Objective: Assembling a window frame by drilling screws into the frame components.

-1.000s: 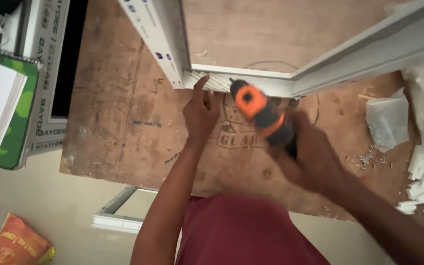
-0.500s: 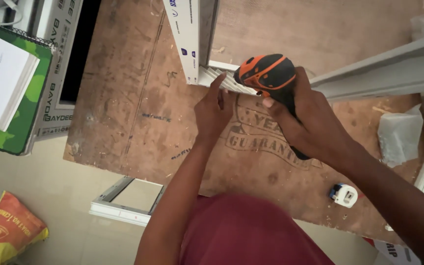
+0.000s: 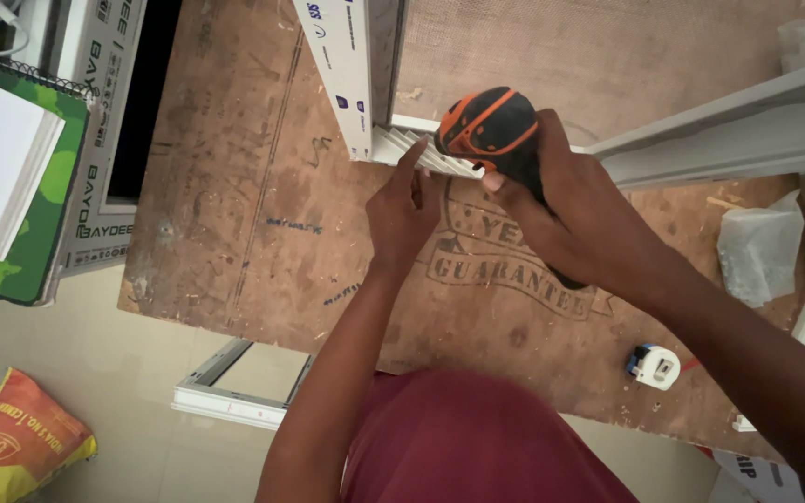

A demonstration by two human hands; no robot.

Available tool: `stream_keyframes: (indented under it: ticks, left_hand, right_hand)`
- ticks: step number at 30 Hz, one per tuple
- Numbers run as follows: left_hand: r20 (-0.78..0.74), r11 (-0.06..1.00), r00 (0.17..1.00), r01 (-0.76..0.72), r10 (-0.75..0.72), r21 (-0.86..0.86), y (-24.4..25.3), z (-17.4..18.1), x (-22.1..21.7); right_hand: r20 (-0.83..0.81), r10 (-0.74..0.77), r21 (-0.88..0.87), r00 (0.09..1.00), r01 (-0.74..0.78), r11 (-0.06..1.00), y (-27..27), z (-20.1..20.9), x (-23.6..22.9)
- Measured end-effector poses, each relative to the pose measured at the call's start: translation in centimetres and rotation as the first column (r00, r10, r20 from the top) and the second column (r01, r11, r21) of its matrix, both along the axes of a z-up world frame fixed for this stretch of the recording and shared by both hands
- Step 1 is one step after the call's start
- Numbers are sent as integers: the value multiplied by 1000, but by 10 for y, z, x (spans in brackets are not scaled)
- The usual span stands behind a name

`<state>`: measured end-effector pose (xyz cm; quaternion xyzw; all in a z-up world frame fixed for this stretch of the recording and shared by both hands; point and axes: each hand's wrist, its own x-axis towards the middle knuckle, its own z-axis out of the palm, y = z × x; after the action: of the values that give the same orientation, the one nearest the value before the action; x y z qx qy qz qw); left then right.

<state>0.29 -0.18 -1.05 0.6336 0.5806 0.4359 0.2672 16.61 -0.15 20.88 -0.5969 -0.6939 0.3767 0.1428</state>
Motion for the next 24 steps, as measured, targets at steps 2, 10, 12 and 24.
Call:
stream_keyframes:
  ticks: [2,10,12,24]
  left_hand:
    - [2,1000,1000,2,-2,-5,0,0,0]
    - [-27,997,999,-42,44,62,1,-1,3]
    - [-51,997,998,-44,48,62,1,-4,4]
    - [-91,992,995,-36,47,122,1,-9,5]
  right_hand:
    - [18,12,7,1000,-12,1000,3,3,-2]
    - [93,34,-71,995,-28,997,12,0,-5]
    - [95,43,-56,995,-37,998,13,0,-6]
    - [169,43,-99,985,-26,995,15,3,-12]
